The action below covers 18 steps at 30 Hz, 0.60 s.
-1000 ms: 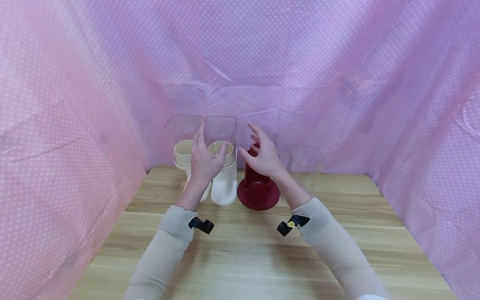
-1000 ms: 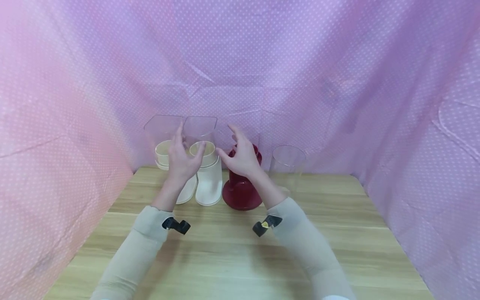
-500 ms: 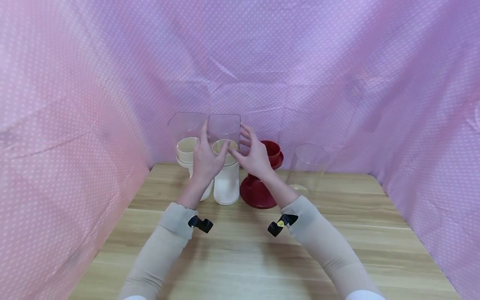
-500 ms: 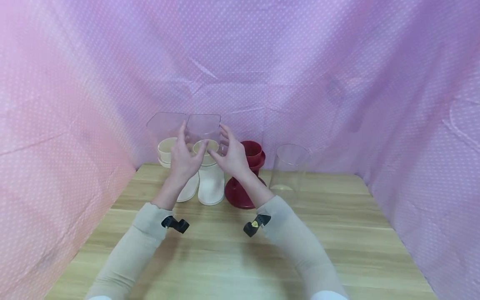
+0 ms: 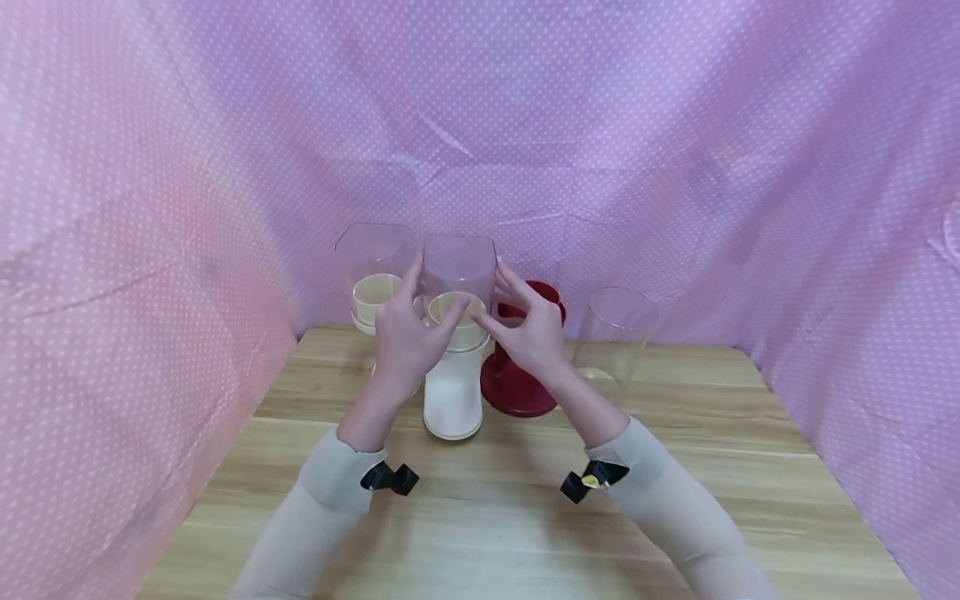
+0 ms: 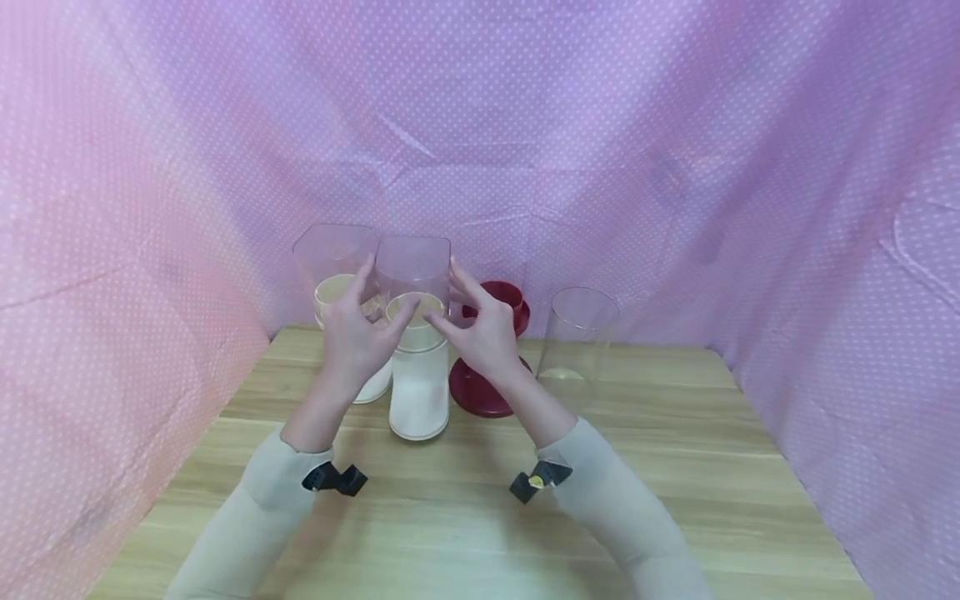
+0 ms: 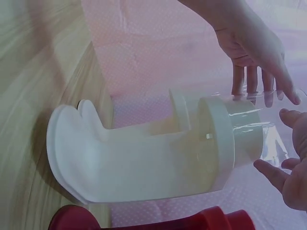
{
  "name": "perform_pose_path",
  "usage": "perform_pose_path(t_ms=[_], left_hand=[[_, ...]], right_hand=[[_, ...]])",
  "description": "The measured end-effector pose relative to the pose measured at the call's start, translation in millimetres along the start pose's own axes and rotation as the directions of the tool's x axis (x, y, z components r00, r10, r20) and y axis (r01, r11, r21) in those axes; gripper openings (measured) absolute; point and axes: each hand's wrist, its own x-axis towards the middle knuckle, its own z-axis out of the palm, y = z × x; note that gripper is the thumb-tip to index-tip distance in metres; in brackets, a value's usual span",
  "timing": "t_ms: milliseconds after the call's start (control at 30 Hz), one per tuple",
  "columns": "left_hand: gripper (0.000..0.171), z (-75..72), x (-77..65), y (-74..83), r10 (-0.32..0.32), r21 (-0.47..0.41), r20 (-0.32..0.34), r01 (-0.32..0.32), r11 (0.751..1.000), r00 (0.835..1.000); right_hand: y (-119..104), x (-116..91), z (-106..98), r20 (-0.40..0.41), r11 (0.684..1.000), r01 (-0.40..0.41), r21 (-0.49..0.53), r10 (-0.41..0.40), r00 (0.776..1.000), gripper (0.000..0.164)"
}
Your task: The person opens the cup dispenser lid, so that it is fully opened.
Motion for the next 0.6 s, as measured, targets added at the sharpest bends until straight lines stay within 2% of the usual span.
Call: perform_pose_path(t_ms=[133, 233, 333, 467, 600], left_hand=[[0.083, -5.1, -10.2, 14.9, 0.077, 0.014, -0.001, -0.077, 0.997, 0.997], [0.082, -8.1, -19.8, 27.2, 0.106, -0.010, 0.008, -0.106, 0.994, 0.994], [0.083, -8.5, -29.6, 38.8, 0.115, -0.072, 0.041, -0.112, 0.991, 0.993], [0.083, -3.6, -38.8, 49.7, 0.138, -0.168, 0.077, -0.123, 0.978, 0.987], [0.084, 5.9, -46.1, 52.6, 0.172, -0.214, 0.081, -0.152, 0.965, 0.982]], right_hand=[[-13, -16, -17, -0.016, 0.999, 0.035, -0.020, -0.035, 0.999, 0.080], [-23, -28, -32, -0.017, 0.996, 0.061, -0.072, -0.062, 0.998, 0.082], [-31, -38, -45, -0.023, 0.992, 0.070, -0.101, -0.072, 0.997, 0.085], [-35, -51, -61, -0.040, 0.995, 0.062, -0.080, -0.065, 0.997, 0.088], [-34, -62, -74, -0.056, 0.996, 0.068, -0.065, -0.071, 0.996, 0.090]])
